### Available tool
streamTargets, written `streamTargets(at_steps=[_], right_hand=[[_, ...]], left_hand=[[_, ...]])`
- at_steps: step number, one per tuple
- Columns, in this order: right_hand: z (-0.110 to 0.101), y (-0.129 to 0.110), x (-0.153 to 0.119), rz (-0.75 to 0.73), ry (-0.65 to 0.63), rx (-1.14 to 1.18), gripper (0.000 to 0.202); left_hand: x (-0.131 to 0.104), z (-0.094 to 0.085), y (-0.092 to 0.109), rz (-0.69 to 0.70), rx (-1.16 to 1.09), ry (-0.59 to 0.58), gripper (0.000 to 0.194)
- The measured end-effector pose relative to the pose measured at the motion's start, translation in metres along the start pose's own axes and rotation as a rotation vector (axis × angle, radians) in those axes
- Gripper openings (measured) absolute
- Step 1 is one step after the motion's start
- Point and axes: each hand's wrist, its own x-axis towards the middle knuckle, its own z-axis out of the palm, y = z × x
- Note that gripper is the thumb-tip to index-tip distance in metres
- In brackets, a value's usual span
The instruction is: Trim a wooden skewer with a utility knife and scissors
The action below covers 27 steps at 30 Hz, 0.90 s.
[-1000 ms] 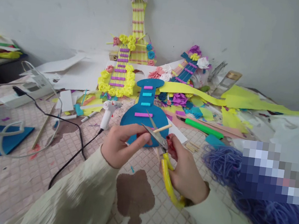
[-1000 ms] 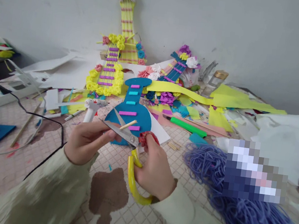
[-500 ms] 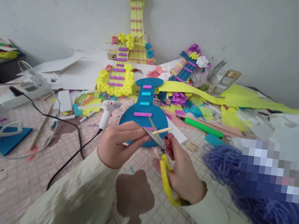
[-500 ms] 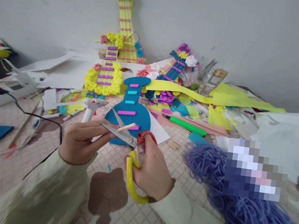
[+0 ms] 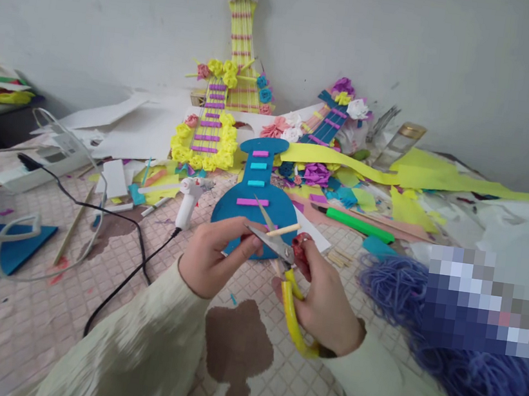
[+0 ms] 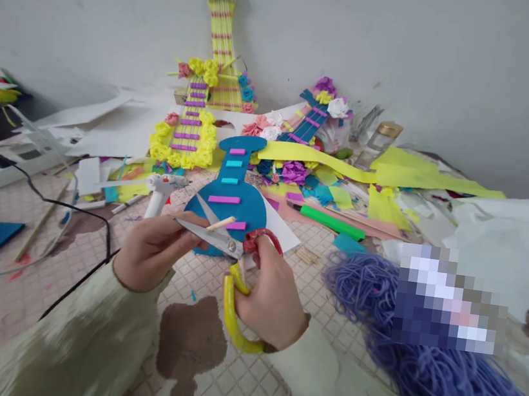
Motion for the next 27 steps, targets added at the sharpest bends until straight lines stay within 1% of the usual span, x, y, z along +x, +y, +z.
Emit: streamTargets(at_steps=[3, 9, 14, 18, 20, 22, 24, 27], right_hand=[[-0.0002, -0.0029, -0.0002, -0.012, 0.012, -0.019, 0.04], [-0.0016, -0.0073, -0.0009, -0.037, 0.028, -0.032, 0.038], [-0.0017, -0.0081, -0.0011, -0.046, 0.016, -0.022, 0.037], [-0.0005, -0.005, -0.0007, -0.026, 0.004, 0.011, 0.034], [0.0, -0.0028, -0.0009, -0.019, -0.003, 0.043, 0.032], [0.0, -0.0011, -0.0017, -0.019, -0.008, 0.062, 0.031], [-0.0006, -0.0003, -0.0026, -0.023, -0.008, 0.065, 0.031], [-0.0014, -0.0008, -0.0036, -0.033, 0.0, 0.055, 0.034]], left_hand=[[0.0017, -0.0004, 0.0015, 0.026, 0.016, 0.01, 0.013], [0.0026, -0.0003, 0.0006, 0.14, 0.039, 0.073, 0.011], [0.0007, -0.0001, -0.003, 0.214, 0.071, 0.089, 0.016], [0.0001, 0.0012, -0.0021, 0.248, 0.113, 0.131, 0.018], [0.0006, 0.0021, -0.0007, 0.232, 0.117, 0.138, 0.016], [0.001, 0.0027, 0.0008, 0.169, 0.101, 0.117, 0.012], [0.0005, 0.0028, 0.0022, 0.082, 0.053, 0.054, 0.01], [-0.0011, 0.0021, 0.0036, 0.013, -0.054, -0.036, 0.019]])
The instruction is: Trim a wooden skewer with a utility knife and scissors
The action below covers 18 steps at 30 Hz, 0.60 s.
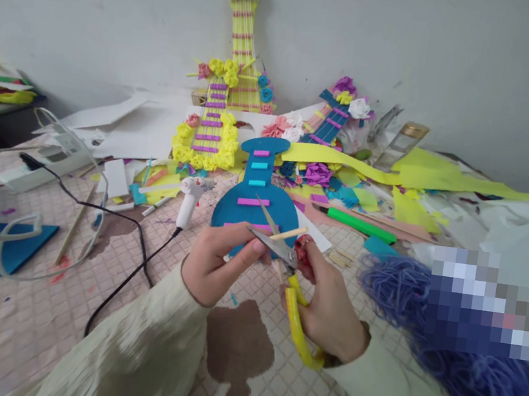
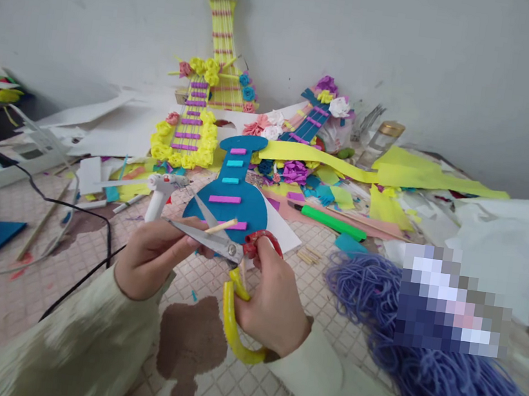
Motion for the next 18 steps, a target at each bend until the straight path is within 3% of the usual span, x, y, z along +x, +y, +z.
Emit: streamTargets(at_steps=[7, 18], right_hand=[[0.0009, -0.0038, 0.0006, 0.006, -0.04, -0.024, 0.037], [0.0001, -0.0084, 0.0004, 0.027, -0.052, -0.05, 0.033]], left_hand=[[0.0016, -0.0027, 0.0021, -0.014, 0.005, -0.02, 0.025], [0.0023, -0.0029, -0.0016, 0.156, 0.111, 0.041, 0.012]])
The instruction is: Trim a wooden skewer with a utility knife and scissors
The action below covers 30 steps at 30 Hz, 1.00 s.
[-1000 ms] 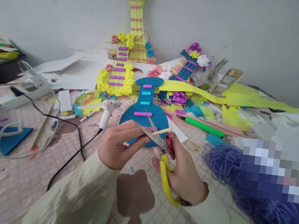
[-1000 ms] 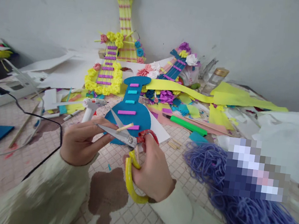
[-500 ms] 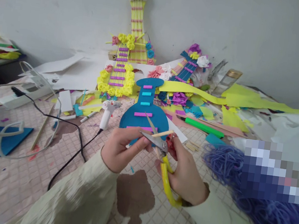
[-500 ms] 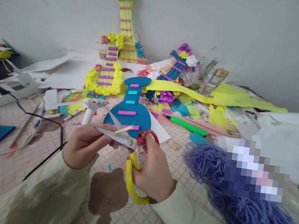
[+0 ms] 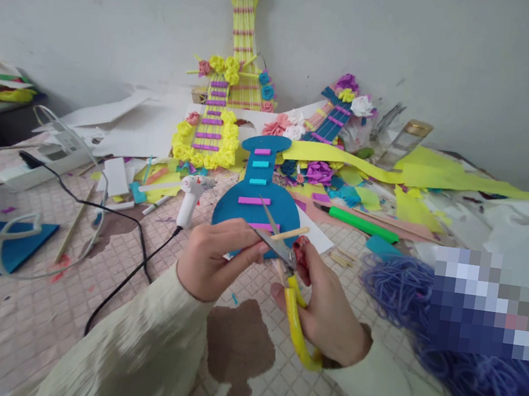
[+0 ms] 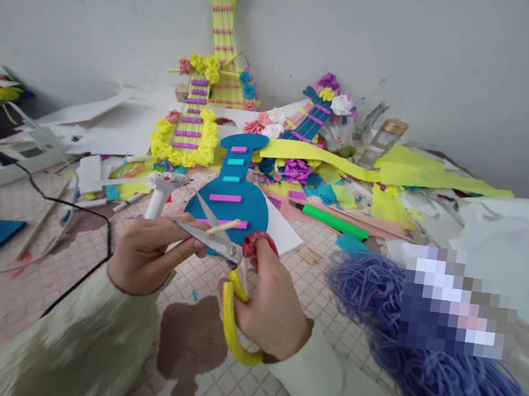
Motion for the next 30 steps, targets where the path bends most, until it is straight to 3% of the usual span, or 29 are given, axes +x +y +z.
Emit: streamTargets(at_steps=[13, 25, 30], right_hand=[[0.0014, -0.0021, 0.0009, 0.03, -0.003, -0.017, 0.029], [0.0069, 0.004, -0.004, 0.064, -0.012, 0.155, 0.029], [0.0052, 0.0062, -0.0016, 0.028, 0.038, 0.105, 0.034]], left_hand=[[-0.0028, 0.0084, -0.0011, 0.223, 0.381, 0.134, 0.007], [-0.0041, 0.008, -0.0007, 0.238, 0.416, 0.152, 0.011], [-0.0031, 0.0084, 0.0032, 0.091, 0.277, 0.137, 0.01]])
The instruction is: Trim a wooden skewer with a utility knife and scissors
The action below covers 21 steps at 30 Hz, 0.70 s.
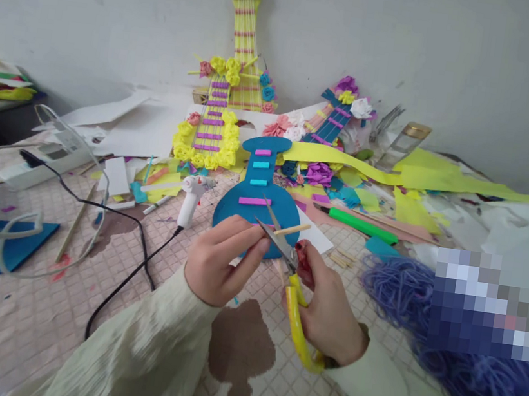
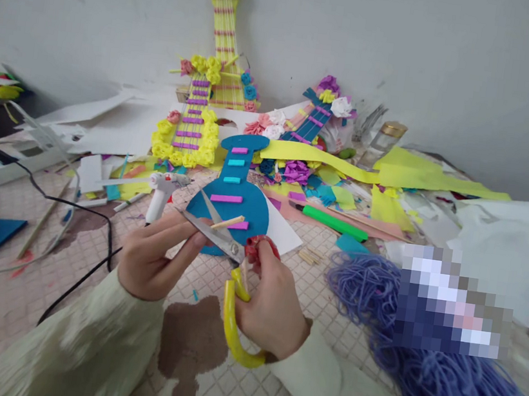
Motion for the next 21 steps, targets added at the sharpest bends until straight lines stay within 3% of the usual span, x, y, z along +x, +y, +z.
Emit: streamTargets(at_steps=[5, 21], right_hand=[[-0.001, 0.006, 0.002, -0.038, 0.026, -0.059, 0.043], [-0.012, 0.003, 0.004, -0.086, -0.046, -0.133, 0.05]], left_hand=[[-0.001, 0.0, -0.002, -0.066, -0.129, -0.045, 0.012], [-0.003, 0.005, -0.004, -0.199, -0.04, -0.032, 0.015]])
